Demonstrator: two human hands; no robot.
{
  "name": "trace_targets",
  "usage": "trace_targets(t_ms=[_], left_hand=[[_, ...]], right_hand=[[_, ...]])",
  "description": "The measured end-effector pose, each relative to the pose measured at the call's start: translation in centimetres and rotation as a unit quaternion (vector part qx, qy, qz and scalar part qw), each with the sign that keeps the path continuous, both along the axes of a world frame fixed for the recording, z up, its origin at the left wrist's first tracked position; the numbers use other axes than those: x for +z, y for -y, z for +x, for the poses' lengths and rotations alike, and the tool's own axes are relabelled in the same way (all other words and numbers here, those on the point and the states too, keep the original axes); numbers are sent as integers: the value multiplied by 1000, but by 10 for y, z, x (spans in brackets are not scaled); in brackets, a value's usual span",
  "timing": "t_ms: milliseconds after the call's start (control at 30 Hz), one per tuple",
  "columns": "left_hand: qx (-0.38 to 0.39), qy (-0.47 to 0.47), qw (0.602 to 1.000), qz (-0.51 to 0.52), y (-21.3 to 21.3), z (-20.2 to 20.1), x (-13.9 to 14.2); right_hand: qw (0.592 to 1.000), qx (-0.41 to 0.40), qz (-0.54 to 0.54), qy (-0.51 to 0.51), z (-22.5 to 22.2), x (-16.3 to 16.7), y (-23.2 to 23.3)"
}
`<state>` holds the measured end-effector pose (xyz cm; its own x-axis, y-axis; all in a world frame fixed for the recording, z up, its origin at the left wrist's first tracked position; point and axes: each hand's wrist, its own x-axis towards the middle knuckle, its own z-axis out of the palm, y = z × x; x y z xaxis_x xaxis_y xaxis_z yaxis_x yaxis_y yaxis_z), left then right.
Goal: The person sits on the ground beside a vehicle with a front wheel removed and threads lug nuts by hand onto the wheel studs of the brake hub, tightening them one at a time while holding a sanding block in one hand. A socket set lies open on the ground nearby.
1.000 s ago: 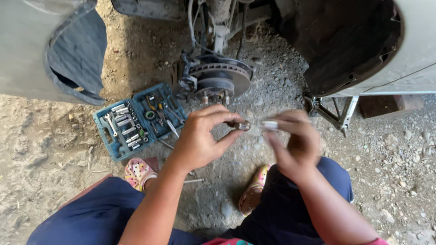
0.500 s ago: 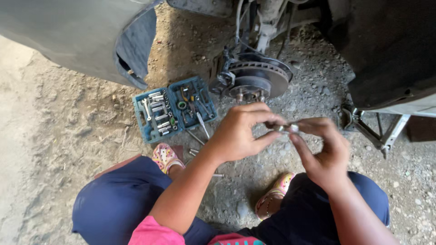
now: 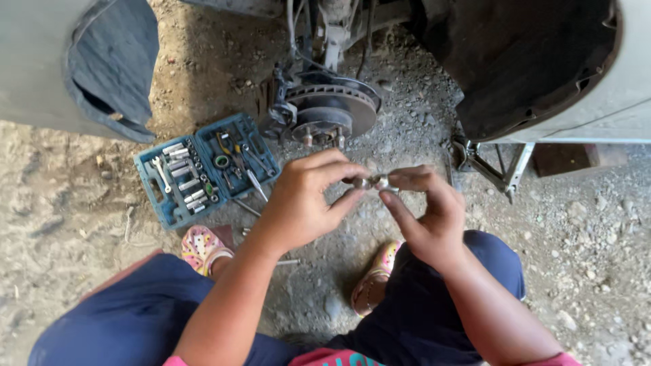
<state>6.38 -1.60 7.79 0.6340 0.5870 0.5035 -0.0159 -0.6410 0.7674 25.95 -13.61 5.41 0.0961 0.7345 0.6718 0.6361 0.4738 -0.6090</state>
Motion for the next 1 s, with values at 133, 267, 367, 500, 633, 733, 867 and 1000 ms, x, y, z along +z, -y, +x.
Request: trace_targets(t_ms=[133,267,367,500,633,733,867,1000], left_hand=[[12,-19,1000,16,2,2,2],[15,-27,999,34,0,0,3],[4,-4,1000,19,-1,0,3],[9,1,1000,13,-1,-6,8],[63,73,995,-15,2,-11,10],[-30,120,992,13,11,7,2],[3,55,997,-55,11,14,-8],[-35,115,980,-157,9,10,-14]], right_hand=[[995,-16,85,-46,1,-6,1],[998,-26,-48,-21,-1,-12,-1],[976,10,94,-194,-4,-12,-1],[998,0,-53,-21,2,-6,-6],[997,-17,-71,29,11,2,-5],[990,-56,-130,26,11,6,-4],[985,-37,-151,-76,12,9,-4],[982,-24,-170,-82,15,3,-3]])
